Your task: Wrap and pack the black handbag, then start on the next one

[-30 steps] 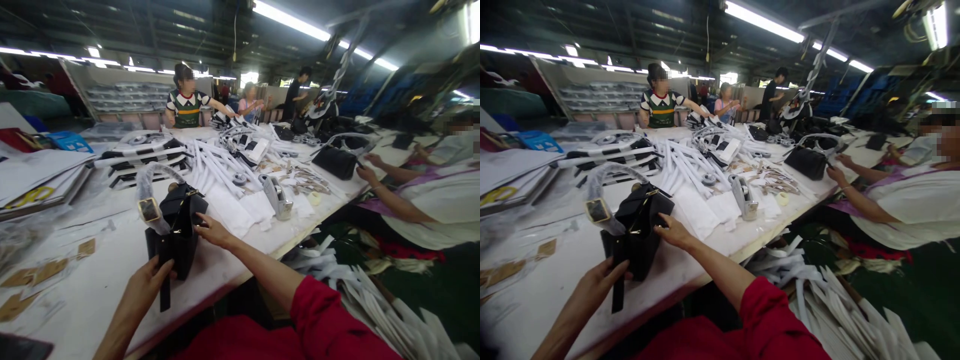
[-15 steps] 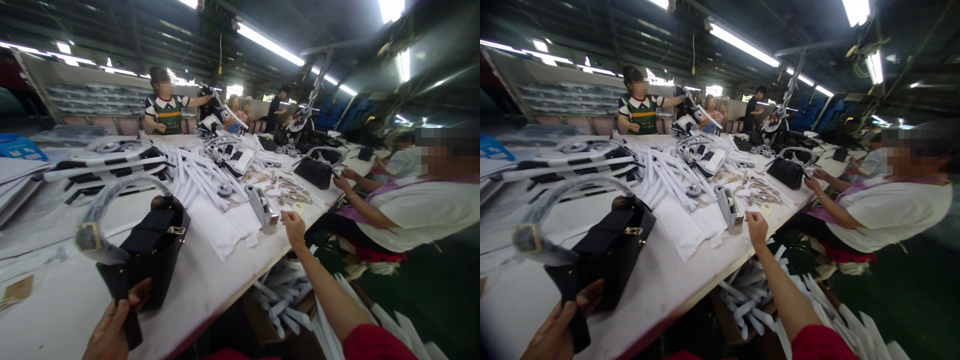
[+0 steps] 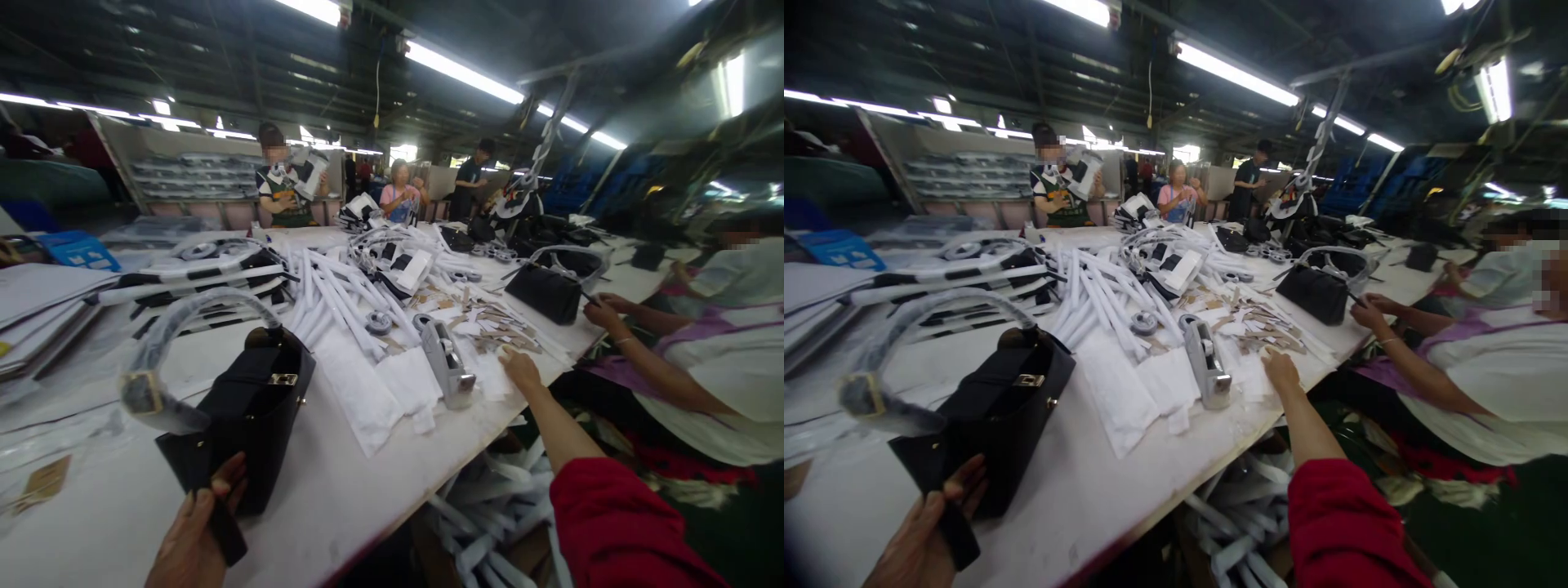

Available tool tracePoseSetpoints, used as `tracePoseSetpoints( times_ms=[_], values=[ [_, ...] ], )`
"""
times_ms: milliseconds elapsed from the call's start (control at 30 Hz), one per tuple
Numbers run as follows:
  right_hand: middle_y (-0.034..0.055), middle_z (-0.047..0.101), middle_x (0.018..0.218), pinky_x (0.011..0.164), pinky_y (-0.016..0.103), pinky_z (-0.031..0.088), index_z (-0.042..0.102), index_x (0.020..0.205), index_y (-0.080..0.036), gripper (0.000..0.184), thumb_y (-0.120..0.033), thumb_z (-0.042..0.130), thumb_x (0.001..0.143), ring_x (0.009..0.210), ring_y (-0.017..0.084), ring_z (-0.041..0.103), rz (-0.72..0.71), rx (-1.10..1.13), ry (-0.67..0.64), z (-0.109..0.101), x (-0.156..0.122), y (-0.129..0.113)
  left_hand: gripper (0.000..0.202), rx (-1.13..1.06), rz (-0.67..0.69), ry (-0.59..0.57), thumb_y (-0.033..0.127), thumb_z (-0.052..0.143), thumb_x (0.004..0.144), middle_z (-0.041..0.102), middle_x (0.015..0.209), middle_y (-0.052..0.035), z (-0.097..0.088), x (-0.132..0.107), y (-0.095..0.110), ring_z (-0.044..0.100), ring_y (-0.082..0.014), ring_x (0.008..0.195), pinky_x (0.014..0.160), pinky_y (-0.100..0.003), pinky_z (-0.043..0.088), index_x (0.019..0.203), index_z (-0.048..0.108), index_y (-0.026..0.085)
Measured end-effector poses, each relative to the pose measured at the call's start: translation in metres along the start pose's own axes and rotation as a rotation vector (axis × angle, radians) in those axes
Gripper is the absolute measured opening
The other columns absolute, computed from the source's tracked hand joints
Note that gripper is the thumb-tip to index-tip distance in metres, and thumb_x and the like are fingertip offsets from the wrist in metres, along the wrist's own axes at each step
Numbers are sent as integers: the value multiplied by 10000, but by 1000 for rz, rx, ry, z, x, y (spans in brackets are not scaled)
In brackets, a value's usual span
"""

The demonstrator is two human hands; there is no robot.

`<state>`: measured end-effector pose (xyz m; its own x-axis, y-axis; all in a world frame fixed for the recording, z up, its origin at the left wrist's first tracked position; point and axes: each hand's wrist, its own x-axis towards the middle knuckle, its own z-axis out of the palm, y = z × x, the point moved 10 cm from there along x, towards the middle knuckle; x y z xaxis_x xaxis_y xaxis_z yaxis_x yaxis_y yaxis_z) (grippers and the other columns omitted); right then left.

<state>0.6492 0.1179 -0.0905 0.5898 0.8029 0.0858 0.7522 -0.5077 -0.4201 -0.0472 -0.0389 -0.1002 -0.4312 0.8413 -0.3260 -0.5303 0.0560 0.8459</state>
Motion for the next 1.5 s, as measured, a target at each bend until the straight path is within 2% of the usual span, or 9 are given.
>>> tracePoseSetpoints(
  times_ms=[300,433,600,833,967,1100,1333,1400,1500],
  values=[
    [158,614,1277,930,436,465,704,1043,-185,349,-306,671,718,1151,319,581,-124,6,169,-20,11,-15,416,13,43,-4,543,849,546,723,1026,-20,-1,5,-3,518,-308,1265,1206,-513,256,654,634,204],
    [165,626,1231,993,435,428,685,909,-168,227,-335,594,785,1194,300,531,-268,58,307,-49,-16,-40,364,-4,46,-9,498,834,574,723,1025,-40,-4,6,-7,570,-294,1198,1171,-491,335,667,659,192],
    [103,684,911,822,396,504,615,772,-202,281,-479,617,816,893,255,619,-534,312,440,-81,-93,-110,327,23,41,-9,461,798,597,731,994,-64,-8,6,-8,634,-275,1099,1041,-419,499,720,695,176],
    [52,735,870,785,375,531,708,824,-245,181,-308,558,904,824,237,691,-885,274,-13,7,-197,-227,436,132,15,-21,509,821,529,751,953,-77,-31,13,-13,693,-296,957,793,-348,609,830,737,206],
    [71,732,1119,933,461,522,744,979,-269,206,-209,678,793,1050,296,676,-901,182,-9,50,-206,-240,603,277,55,-31,599,811,493,752,961,-61,-44,8,-1,674,-317,1004,854,-373,575,959,716,229],
    [63,755,1053,995,498,481,755,800,-262,109,-178,728,737,1061,307,673,-877,170,-5,63,-206,-240,645,375,115,-13,646,768,511,736,1004,-64,-50,-7,20,646,-323,1050,971,-407,501,995,693,226],
    [144,725,1119,1018,474,460,746,908,-176,224,-332,585,894,1075,274,658,-794,365,130,8,-212,-240,415,584,494,90,569,673,668,701,1033,-35,-42,-61,75,612,-286,1031,1023,-362,431,946,715,264],
    [127,729,1104,992,457,486,739,913,-186,257,-393,587,905,1046,257,671,-820,549,157,-18,-234,-244,336,611,534,-37,547,672,692,708,955,-44,-19,-76,75,623,-277,974,972,-334,454,851,736,257],
    [84,722,1128,970,450,504,735,954,-234,195,-375,607,913,1045,236,669,-920,668,91,-39,-287,-261,311,585,338,-407,504,704,722,724,968,-74,32,-90,37,640,-284,963,925,-352,484,872,750,235]
  ],
)
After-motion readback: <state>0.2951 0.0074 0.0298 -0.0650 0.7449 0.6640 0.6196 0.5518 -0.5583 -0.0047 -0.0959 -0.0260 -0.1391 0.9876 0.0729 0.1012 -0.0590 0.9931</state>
